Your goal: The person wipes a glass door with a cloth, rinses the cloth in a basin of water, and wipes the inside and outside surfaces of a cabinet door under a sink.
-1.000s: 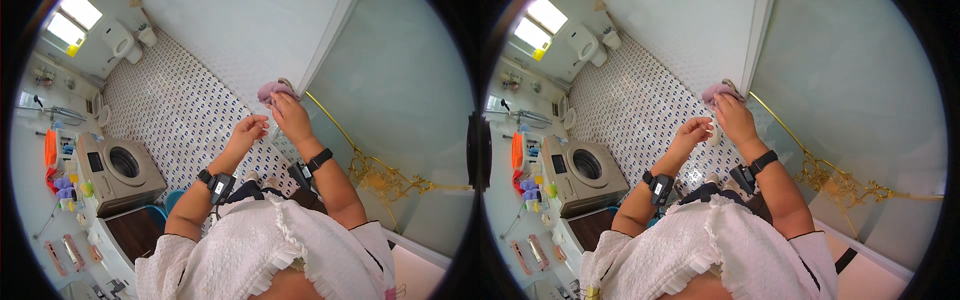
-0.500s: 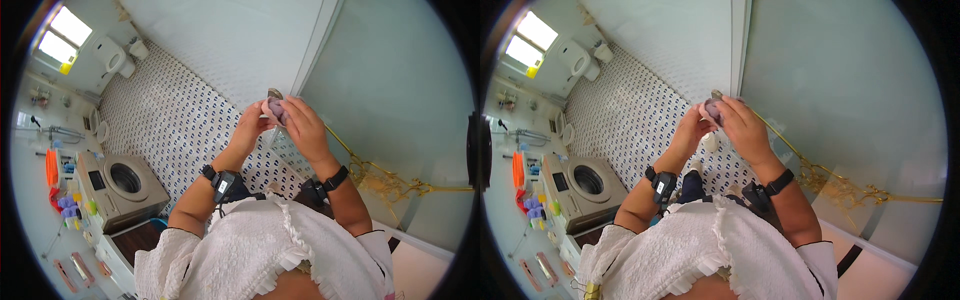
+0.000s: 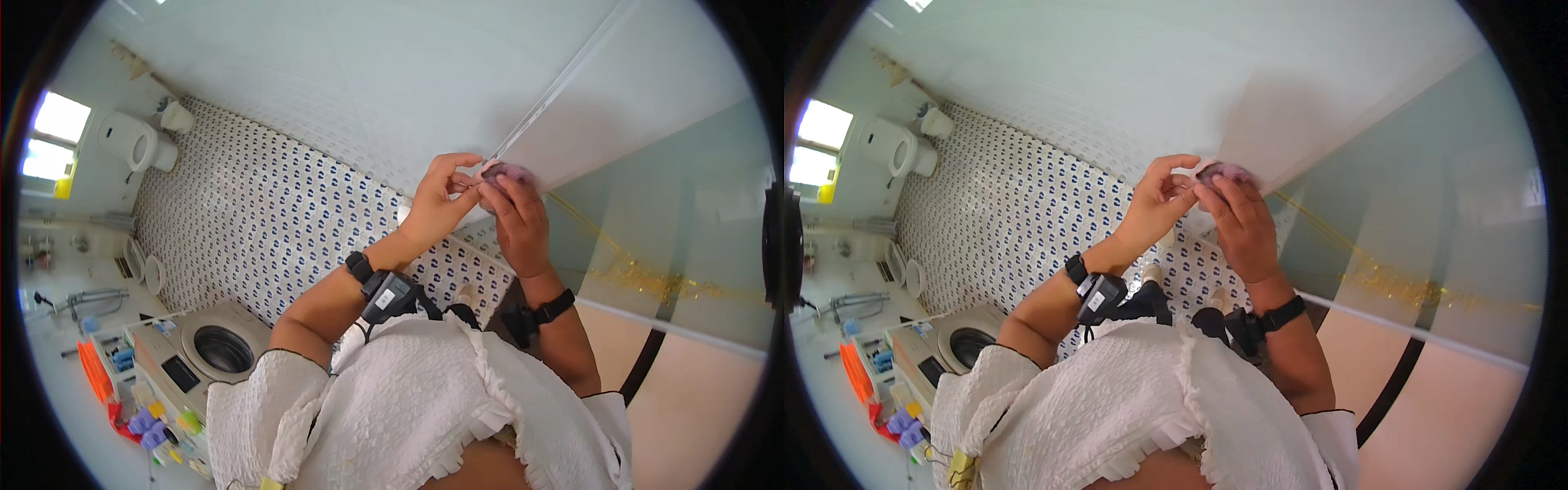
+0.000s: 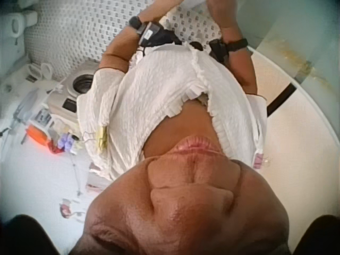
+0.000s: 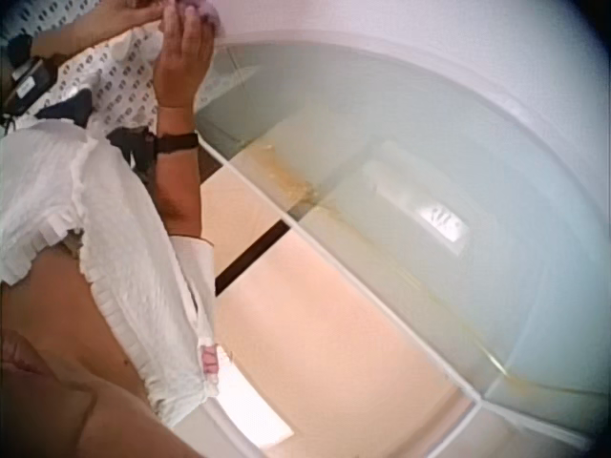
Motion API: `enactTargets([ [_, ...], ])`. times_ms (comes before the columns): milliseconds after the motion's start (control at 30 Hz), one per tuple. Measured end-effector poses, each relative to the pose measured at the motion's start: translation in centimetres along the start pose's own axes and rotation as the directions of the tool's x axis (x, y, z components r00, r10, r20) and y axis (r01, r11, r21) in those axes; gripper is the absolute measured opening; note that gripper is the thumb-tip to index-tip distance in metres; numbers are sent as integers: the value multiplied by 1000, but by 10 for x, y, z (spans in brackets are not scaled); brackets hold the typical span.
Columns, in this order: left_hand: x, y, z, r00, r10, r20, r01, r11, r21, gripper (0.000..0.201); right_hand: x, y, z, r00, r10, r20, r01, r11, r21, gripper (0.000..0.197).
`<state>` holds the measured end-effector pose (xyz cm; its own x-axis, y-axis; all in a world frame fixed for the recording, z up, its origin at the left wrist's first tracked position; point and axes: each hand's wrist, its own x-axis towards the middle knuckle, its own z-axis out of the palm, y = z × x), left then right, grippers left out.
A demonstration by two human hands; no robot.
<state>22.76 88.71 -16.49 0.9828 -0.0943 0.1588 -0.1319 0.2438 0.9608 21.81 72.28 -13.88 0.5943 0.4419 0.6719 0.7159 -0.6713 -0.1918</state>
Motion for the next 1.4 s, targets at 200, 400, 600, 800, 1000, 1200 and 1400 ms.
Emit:
enactTargets([
  [200,24,6,-32,983,-61,175,38,990,134,39,-14,-38,-8,909,416,25,-412,888,205,38],
  [400,37,9,-17,865,-72,496,50,997,58,49,-27,-67,-16,734,677,45,-678,728,103,45],
  [600,31,-7,-14,835,188,518,-267,960,82,61,-41,-66,-8,774,633,7,-633,774,-24,43],
  [800,18,21,-25,771,86,632,-155,986,55,62,-49,-87,-4,781,619,-85,-624,777,-82,40],
  [1000,29,21,-49,704,-50,709,21,999,49,54,-49,-118,-9,585,806,-94,-811,579,-83,36],
  [1200,59,33,-54,670,-19,742,-53,996,73,61,-52,-148,-1,518,823,-234,-855,504,-121,37],
  [1400,45,32,-35,290,2,957,-43,999,11,63,-58,-183,3,413,859,-302,-910,379,-167,37],
])
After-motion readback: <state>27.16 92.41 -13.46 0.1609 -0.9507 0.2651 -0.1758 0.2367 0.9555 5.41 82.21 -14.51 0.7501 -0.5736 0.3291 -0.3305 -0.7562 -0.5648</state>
